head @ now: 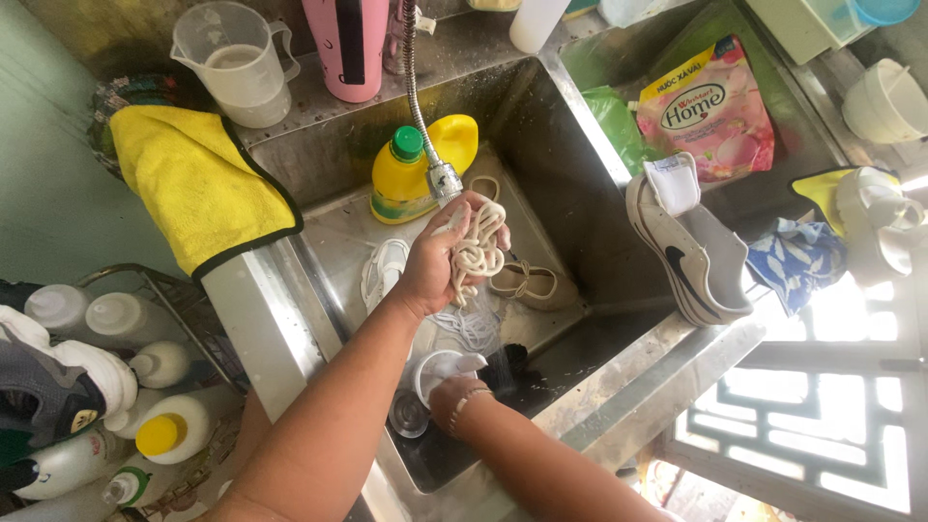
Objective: The person washes white shoelaces and a white sneaker in a kitchen sink using running water and a brush. They scrub the laces and the shoe, rinse them, and then place the cleaned items into a pink basin on the floor containing other shoes.
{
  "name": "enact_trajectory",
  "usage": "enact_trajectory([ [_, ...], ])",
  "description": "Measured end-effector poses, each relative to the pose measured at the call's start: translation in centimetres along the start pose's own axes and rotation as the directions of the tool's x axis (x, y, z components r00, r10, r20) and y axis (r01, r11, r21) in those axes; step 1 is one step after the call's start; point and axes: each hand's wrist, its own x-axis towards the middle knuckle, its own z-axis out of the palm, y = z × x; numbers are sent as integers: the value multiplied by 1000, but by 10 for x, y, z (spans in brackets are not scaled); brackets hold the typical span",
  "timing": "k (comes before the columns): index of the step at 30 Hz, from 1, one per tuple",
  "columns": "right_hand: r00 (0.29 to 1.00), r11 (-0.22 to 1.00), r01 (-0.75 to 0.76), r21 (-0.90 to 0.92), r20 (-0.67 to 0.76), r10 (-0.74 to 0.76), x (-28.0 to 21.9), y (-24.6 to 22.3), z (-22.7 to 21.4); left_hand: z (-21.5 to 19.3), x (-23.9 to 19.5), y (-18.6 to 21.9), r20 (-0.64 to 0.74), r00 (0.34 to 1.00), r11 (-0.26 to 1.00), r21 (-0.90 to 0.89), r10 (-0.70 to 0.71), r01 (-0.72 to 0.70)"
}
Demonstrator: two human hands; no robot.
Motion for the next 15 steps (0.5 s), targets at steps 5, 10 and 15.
enact_trajectory([
  [5,993,998,39,-43,114,-34,27,-14,-9,1,-1,3,-32,999,982,-188,-27,20],
  [10,994,995,41,-95,105,-31,-13,-14,-52,6,0,8,-56,997,942,-334,-54,32],
  [15,969,957,-53,286,-217,118,-125,14,-80,8,1,10,-56,997,926,-376,-47,23],
])
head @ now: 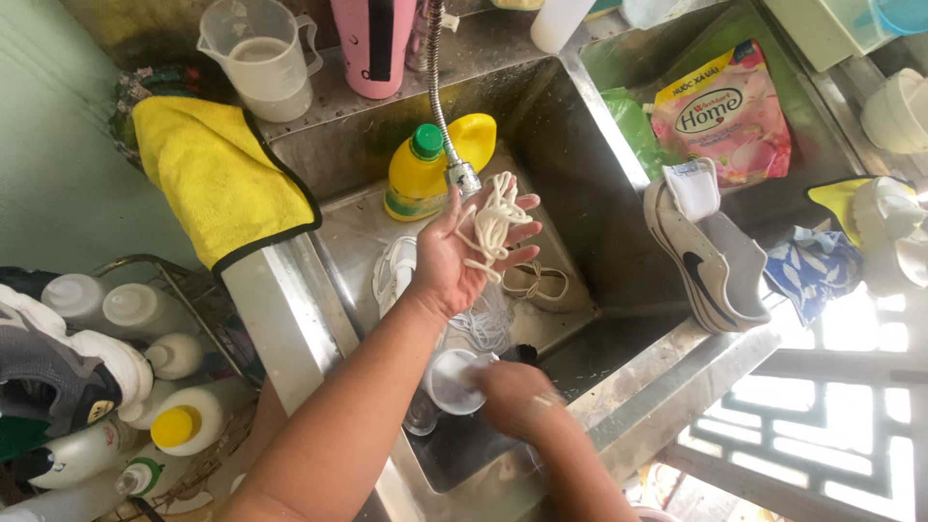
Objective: The person washes white shoelaces and a white sneaker in a kitchen sink using running water and a brush. They scrub the laces and the shoe, rinse them, and then place the cleaned items into a pink basin on the floor containing other shoes.
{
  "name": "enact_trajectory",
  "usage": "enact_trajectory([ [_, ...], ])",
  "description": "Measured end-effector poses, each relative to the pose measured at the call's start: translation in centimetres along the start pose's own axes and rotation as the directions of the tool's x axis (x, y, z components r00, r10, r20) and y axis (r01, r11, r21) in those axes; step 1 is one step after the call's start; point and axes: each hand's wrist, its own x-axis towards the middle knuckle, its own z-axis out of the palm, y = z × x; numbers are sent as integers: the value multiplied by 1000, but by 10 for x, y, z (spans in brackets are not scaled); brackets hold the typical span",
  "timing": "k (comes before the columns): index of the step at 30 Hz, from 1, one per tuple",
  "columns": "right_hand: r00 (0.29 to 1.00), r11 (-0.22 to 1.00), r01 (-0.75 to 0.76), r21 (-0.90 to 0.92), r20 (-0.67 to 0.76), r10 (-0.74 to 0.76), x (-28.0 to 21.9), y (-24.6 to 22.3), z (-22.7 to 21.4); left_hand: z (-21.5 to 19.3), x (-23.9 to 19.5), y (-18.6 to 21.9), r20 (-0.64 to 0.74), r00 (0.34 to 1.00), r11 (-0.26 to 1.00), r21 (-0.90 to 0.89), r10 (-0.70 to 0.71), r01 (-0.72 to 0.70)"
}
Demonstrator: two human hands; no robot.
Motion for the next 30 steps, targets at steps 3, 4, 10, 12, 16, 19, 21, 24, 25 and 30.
enact_trajectory([
  [3,977,955,-30,296,-194,91,-55,17,-21,-7,4,-2,-54,999,999,38,-1,3],
  [4,960,906,18,423,-261,103,-66,23,-25,-11,6,-3,-90,996,997,75,2,4],
  [10,574,613,521,594,-775,264,-70,20,-3,-43,20,-28,-205,966,954,284,158,-96],
  [12,411,709,572,412,-892,188,-54,7,6,-48,25,-45,-287,934,934,341,214,-109],
  [16,468,822,218,526,-796,385,-13,-3,-11,-50,11,-88,-481,859,953,303,174,-23],
  [19,382,886,194,421,-864,328,3,-3,-37,-45,3,-97,-501,831,940,333,241,-71],
  [21,405,839,174,515,-814,416,2,-10,-45,-43,5,-90,-497,829,920,387,256,-52],
  [24,462,813,307,495,-824,327,-16,-27,-35,-44,14,-71,-634,745,967,248,209,-61],
  [25,496,801,269,535,-790,361,-21,-30,-33,-44,11,-72,-659,724,961,276,202,-17],
  [30,388,747,401,531,-837,387,-11,-14,-48,-41,-1,-101,-438,849,883,465,295,-67],
])
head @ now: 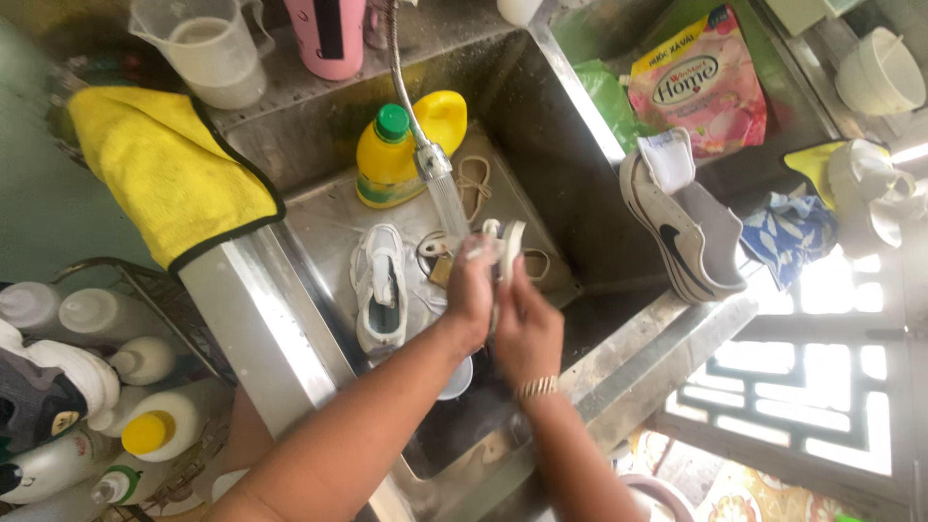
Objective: The person washes white shoelaces and a white sneaker in a kitchen sink using running water and a brush. They scrub the laces and the shoe, rinse them, and then place the cleaned items into a pink basin on the floor containing other shoes.
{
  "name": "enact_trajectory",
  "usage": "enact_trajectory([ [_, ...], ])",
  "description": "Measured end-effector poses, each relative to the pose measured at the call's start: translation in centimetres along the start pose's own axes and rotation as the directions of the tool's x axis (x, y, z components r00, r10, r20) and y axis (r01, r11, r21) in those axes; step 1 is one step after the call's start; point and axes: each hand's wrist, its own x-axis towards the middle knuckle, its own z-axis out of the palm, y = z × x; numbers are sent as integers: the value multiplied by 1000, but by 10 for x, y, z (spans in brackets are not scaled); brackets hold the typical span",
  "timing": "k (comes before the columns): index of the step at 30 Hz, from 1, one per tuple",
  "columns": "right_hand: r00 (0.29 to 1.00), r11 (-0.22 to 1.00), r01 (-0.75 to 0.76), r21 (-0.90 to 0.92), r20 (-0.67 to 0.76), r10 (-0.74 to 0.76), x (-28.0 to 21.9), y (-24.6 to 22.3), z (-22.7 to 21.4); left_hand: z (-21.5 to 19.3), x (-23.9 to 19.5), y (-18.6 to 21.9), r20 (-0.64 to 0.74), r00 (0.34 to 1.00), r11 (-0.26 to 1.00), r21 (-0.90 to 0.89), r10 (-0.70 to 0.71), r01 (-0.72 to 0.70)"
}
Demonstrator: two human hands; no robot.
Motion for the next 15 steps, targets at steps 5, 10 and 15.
enact_trajectory([
  [5,996,998,-58,-20,71,59,-8,10,1,-2,16,0,-167,967,977,-117,-194,176],
  [10,962,938,-209,-278,112,247,-31,39,-4,-16,31,34,10,999,991,-127,46,-45],
  [15,853,723,-276,-633,185,488,1,89,-14,-9,12,45,202,979,977,-208,5,38],
])
